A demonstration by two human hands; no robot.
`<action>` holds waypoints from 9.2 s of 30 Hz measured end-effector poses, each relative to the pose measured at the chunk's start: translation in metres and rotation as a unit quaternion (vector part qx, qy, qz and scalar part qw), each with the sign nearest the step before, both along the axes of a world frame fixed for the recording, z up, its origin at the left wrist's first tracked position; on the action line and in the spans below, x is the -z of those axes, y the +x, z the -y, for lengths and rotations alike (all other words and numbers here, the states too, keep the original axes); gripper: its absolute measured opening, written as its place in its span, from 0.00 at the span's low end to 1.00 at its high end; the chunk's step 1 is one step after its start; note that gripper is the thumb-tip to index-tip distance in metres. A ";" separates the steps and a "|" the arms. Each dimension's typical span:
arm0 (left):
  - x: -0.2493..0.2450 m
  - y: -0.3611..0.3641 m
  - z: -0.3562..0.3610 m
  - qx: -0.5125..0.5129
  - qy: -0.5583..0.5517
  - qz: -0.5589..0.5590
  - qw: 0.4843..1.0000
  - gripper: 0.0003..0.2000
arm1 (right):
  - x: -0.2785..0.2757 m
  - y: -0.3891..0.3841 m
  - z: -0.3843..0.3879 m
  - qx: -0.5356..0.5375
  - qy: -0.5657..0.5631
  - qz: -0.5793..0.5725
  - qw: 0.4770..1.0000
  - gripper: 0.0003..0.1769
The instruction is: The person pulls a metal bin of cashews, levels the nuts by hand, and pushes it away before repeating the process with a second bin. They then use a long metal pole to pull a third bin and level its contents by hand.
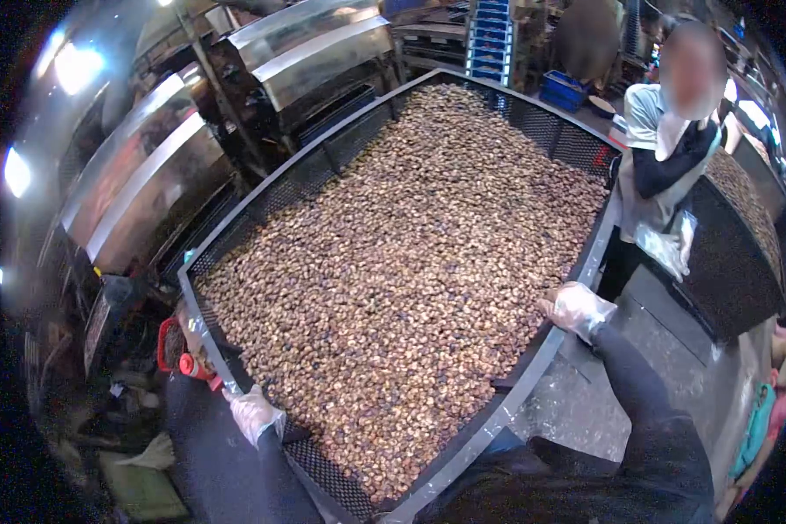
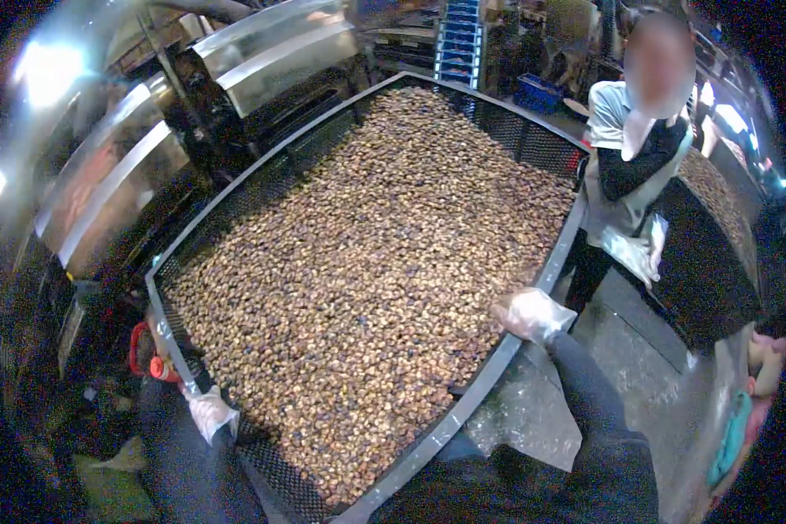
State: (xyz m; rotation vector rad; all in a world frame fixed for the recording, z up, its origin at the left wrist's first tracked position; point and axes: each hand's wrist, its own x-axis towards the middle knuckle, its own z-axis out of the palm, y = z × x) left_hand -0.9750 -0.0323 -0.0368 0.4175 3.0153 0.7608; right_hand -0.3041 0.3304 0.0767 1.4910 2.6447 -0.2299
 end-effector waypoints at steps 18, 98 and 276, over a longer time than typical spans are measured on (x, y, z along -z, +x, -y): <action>0.059 -0.045 0.024 0.070 -0.039 -0.076 0.994 0.44 | 0.009 0.007 -0.002 -0.080 0.041 0.045 0.995 0.20; -0.069 0.036 -0.010 -0.123 0.018 0.109 0.986 0.45 | 0.091 0.056 -0.051 -0.265 0.501 0.123 0.815 0.37; 0.042 0.226 -0.025 0.183 -0.156 0.023 0.970 0.45 | 0.050 0.016 -0.016 0.021 0.043 -0.073 0.996 0.22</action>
